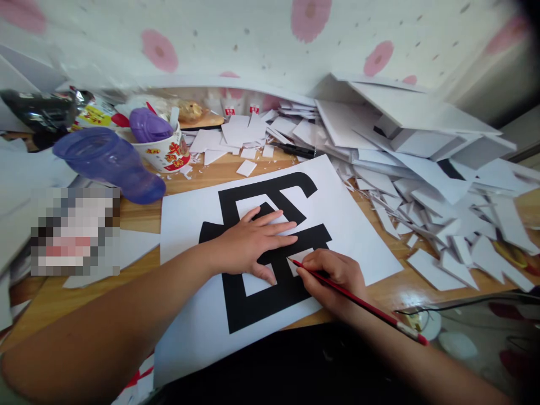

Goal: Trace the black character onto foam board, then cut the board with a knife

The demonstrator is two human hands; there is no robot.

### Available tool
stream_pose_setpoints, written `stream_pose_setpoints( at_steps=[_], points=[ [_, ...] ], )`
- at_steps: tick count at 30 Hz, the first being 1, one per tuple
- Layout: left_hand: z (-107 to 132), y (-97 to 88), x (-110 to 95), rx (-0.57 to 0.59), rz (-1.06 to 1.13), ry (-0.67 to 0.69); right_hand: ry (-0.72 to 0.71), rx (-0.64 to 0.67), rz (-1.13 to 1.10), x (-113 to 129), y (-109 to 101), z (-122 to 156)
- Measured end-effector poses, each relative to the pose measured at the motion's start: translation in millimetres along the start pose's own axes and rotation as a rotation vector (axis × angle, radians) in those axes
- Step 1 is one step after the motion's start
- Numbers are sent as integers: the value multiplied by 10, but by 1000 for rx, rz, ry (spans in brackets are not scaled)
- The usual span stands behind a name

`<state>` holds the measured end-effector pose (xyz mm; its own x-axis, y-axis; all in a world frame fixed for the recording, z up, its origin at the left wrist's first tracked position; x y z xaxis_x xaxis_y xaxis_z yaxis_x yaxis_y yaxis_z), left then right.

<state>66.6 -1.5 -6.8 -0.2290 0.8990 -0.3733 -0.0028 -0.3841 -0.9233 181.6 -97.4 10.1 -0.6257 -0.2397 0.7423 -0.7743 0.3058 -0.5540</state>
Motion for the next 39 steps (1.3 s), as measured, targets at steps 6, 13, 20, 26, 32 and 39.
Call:
stream_pose_setpoints(
  at_steps=[6, 13, 20, 26, 32, 39],
  points=[
    [-3, -7, -9, -4, -2, 8, -24, 43, 14, 49, 17, -16],
    [2, 3, -7, -7, -22, 13, -10, 35, 13, 60, 9, -23],
    [10, -11, -14, -17, -16, 32, 8, -40, 36, 44, -42, 3],
    [3, -12, -13, -9, -13, 32, 59, -101, 94, -28, -124, 35],
    [8, -20, -17, -1, 9, 29, 98, -128, 121, -95, -150, 54],
    [3, -26, -23, 19, 19, 17, 126, -139, 127, -118, -155, 43]
  ],
)
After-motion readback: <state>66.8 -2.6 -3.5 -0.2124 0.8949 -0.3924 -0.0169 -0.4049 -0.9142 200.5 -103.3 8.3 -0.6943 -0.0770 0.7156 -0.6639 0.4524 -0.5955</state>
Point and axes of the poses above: each hand's wrist, its own z-axis away from the middle knuckle, its own y-axis out of the palm, x = y × z, the point moved 7 cm from there along -z, towards the middle knuckle, and after that the axes turned 6 degrees about -x, right-handed, at the moved point
